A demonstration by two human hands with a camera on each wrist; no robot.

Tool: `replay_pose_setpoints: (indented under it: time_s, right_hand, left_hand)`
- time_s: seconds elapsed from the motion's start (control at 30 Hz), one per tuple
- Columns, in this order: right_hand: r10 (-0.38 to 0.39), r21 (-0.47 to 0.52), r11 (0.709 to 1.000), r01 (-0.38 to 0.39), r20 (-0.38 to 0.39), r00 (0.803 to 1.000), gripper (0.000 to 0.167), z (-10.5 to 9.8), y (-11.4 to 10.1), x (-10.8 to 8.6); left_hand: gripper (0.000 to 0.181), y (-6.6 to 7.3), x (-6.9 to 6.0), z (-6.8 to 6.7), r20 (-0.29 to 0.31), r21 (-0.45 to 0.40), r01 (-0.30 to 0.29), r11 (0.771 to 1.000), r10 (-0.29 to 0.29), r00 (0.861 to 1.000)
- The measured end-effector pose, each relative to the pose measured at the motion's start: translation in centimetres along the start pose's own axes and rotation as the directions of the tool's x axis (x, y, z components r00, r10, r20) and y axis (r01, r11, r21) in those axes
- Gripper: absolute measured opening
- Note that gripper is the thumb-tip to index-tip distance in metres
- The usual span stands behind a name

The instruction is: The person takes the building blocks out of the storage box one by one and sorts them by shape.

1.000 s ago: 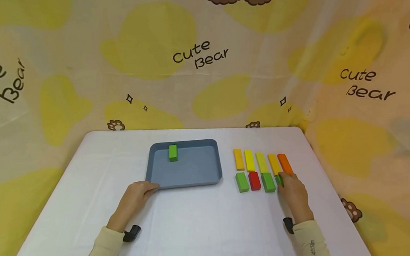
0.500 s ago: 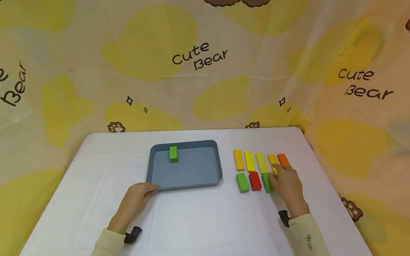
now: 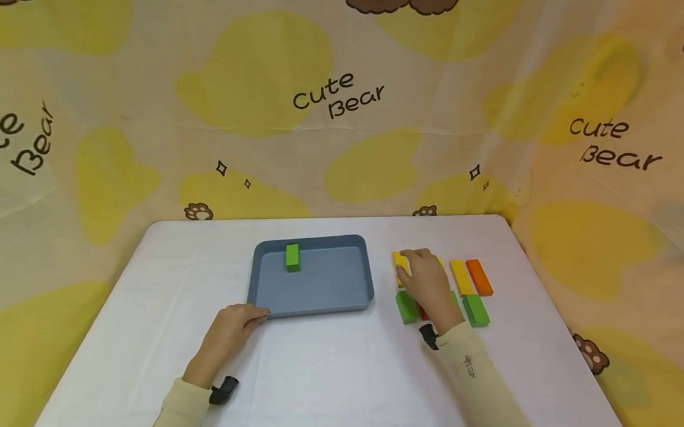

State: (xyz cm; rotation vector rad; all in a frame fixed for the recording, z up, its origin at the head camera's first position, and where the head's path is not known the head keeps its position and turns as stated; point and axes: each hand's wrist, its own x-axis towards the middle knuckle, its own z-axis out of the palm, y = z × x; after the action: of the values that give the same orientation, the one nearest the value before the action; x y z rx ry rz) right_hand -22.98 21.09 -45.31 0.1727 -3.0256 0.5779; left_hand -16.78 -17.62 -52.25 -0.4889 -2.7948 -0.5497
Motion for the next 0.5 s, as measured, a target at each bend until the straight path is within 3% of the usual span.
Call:
replay_pose_setpoints:
  time_s: [0.3,0.5]
  right_hand:
    - [-0.153,0.023,0.988,0.152,0.044,0.987,0.041,1.7,-5.9,4.2]
    - [-0.187,0.058,0.982,0.181,0.121,0.975,0.041,2.8,-9.1,7.4]
  left_hand:
    - [0.016,0.0,0.1,0.2,0.016,-0.003,0.009,1.000,-0.009,1.000]
    - [0.016,0.0,0.1,0.1,0.027,-0.014,0.024,1.000,-0.024,0.999]
